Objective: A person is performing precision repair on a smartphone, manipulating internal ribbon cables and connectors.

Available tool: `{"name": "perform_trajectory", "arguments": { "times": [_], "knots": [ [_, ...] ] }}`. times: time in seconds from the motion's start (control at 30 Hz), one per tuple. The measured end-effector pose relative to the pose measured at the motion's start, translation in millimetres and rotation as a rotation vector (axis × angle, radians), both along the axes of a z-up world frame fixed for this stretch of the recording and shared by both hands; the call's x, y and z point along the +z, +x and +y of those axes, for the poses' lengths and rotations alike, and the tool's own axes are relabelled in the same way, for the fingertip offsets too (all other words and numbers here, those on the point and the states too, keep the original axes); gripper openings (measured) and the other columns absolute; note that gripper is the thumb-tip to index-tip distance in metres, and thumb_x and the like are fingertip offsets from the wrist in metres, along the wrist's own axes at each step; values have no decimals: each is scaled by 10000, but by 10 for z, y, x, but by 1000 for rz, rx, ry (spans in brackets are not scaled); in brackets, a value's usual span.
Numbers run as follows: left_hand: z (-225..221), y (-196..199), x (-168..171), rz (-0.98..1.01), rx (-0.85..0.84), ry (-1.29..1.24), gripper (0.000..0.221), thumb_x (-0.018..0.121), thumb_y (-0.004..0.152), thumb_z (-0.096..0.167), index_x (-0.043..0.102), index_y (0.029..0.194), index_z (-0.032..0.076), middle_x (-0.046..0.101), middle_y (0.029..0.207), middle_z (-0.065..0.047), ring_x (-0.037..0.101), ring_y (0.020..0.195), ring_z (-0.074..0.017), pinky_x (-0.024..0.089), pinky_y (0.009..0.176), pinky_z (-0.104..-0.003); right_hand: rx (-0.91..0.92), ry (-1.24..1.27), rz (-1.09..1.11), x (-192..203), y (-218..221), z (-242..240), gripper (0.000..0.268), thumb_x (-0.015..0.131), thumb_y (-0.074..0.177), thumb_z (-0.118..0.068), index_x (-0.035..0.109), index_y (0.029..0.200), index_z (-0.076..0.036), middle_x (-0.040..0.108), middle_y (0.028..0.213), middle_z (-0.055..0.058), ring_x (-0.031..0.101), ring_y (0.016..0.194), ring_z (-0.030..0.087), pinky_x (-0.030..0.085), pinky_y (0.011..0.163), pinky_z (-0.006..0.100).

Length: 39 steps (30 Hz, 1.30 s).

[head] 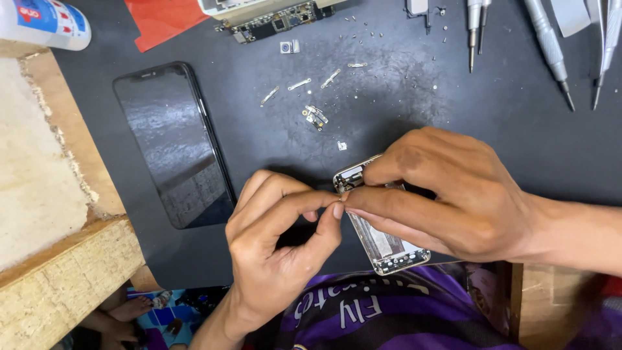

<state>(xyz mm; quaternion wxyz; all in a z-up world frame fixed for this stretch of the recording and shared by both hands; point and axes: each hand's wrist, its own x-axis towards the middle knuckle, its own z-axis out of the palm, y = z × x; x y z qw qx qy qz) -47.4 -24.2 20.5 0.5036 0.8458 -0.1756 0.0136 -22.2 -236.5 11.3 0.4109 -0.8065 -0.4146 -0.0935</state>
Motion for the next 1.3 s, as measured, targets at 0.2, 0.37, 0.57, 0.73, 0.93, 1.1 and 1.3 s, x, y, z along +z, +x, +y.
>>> {"name": "perform_trajectory", "arguments": {
  "times": [0.2, 0.37, 0.57, 0.73, 0.93, 1.1, 1.3],
  "knots": [
    [13, -19, -50, -44, 1, 47, 25, 735, 891, 27, 746, 886, 49, 612, 772, 0, 561, 731, -157, 446, 724, -295, -7, -74, -42, 41, 12, 8, 92, 705, 989, -78, 726, 1023, 4, 642, 918, 127, 582, 736, 281, 474, 627, 373],
    [7, -33, -76, -146, 12, 103, 25, 736, 914, 52, 756, 900, 47, 611, 781, -2, 553, 718, -165, 409, 697, -311, -27, -55, 29, -3, -4, 51, 112, 705, 982, -108, 706, 1000, 3, 658, 905, 121, 593, 762, 258, 462, 648, 365],
    [17, -76, -118, -225, 36, 139, 41, 729, 942, 69, 767, 954, 58, 604, 782, 3, 549, 717, -169, 390, 695, -321, -85, -102, 23, 7, -11, 89, 94, 739, 975, -103, 723, 967, -10, 657, 864, 99, 603, 753, 234, 421, 649, 346],
    [12, -104, -147, -271, 50, 175, 22, 749, 939, 74, 768, 951, 70, 617, 786, 13, 567, 717, -163, 397, 699, -319, -86, -115, 20, 0, -12, 101, 103, 735, 979, -113, 707, 950, -18, 662, 865, 89, 607, 760, 244, 423, 672, 360],
    [24, -111, -183, -253, 54, 191, 33, 752, 942, 65, 771, 969, 71, 616, 790, 15, 561, 728, -159, 391, 709, -321, -73, -166, 7, -66, -12, 84, 86, 728, 993, -142, 722, 996, -57, 657, 901, 68, 591, 799, 234, 405, 687, 359],
    [29, -106, -184, -236, 54, 177, 36, 732, 947, 65, 766, 934, 63, 624, 798, 4, 559, 733, -168, 382, 707, -325, -63, -146, 0, -59, -3, 90, 89, 736, 989, -116, 709, 998, -32, 667, 910, 90, 598, 801, 244, 409, 688, 359],
    [15, -99, -182, -227, 73, 174, 40, 738, 939, 74, 756, 904, 68, 641, 806, 3, 567, 725, -163, 387, 703, -320, -51, -134, 20, -88, -9, 83, 89, 726, 988, -115, 705, 1002, -30, 659, 923, 101, 588, 794, 244, 401, 679, 363]
  ]
}}
